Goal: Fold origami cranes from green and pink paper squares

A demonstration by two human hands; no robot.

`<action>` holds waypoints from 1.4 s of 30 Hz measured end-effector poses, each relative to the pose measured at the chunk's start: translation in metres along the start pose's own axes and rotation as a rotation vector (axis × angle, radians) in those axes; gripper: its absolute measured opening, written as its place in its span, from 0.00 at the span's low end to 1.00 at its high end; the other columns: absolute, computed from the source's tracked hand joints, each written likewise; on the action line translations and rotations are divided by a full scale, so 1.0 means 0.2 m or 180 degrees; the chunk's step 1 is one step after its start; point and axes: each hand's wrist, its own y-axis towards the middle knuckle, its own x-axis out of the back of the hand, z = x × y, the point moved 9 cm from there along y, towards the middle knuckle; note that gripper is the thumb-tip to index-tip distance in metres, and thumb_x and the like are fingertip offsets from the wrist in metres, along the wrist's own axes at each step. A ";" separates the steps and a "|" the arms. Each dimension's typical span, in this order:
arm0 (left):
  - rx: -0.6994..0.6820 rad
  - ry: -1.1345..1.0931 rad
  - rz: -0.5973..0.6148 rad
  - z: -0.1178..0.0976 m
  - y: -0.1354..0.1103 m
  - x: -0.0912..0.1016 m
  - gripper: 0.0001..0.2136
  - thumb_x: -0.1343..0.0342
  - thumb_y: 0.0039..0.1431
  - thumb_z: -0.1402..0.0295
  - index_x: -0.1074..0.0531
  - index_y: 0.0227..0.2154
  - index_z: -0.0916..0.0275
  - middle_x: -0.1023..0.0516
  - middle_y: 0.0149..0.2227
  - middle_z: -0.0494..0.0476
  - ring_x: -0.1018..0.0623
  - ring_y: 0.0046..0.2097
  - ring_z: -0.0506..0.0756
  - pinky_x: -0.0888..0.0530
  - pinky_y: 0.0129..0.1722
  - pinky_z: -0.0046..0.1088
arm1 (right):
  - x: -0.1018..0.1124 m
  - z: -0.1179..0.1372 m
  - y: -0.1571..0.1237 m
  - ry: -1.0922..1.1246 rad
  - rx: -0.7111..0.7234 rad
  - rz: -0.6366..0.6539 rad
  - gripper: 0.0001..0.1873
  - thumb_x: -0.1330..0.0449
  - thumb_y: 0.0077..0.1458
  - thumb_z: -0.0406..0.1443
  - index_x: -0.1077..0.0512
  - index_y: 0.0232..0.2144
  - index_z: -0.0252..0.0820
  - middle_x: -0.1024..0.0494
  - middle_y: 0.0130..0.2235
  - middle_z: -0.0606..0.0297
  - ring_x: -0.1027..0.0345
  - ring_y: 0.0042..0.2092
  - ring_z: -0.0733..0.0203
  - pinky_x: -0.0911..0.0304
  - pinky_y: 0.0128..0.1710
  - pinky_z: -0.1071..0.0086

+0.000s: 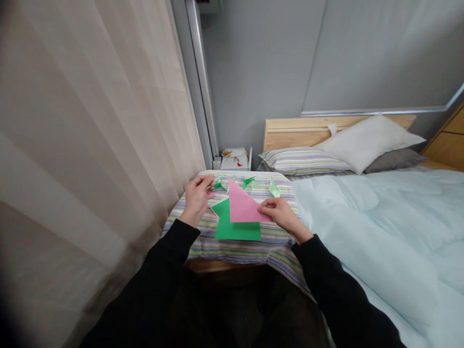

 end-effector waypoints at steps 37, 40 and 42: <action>0.0603 -0.1071 0.0446 0.05 -0.59 -0.19 0.16 0.26 0.44 0.61 0.22 0.32 0.63 0.17 0.32 0.54 0.19 0.34 0.55 0.24 0.38 0.31 | -0.17 0.33 -0.24 0.0850 0.0657 -0.0717 0.16 0.29 0.48 0.49 0.23 0.27 0.43 0.21 0.28 0.62 0.30 0.31 0.58 0.33 0.33 0.64; 0.0602 -0.1071 0.0468 0.02 -0.63 -0.20 0.16 0.26 0.45 0.60 0.21 0.33 0.62 0.16 0.34 0.56 0.18 0.36 0.57 0.23 0.40 0.34 | -0.14 0.36 -0.27 0.0818 0.0711 -0.0889 0.17 0.31 0.52 0.50 0.22 0.27 0.42 0.20 0.29 0.62 0.29 0.32 0.57 0.32 0.34 0.63; 0.0639 -0.1072 0.0453 0.02 -0.65 -0.20 0.15 0.26 0.44 0.61 0.21 0.33 0.62 0.16 0.35 0.56 0.18 0.37 0.57 0.22 0.40 0.34 | -0.13 0.39 -0.30 0.0802 0.0749 -0.0942 0.16 0.32 0.53 0.49 0.21 0.28 0.43 0.20 0.29 0.62 0.29 0.32 0.57 0.32 0.34 0.64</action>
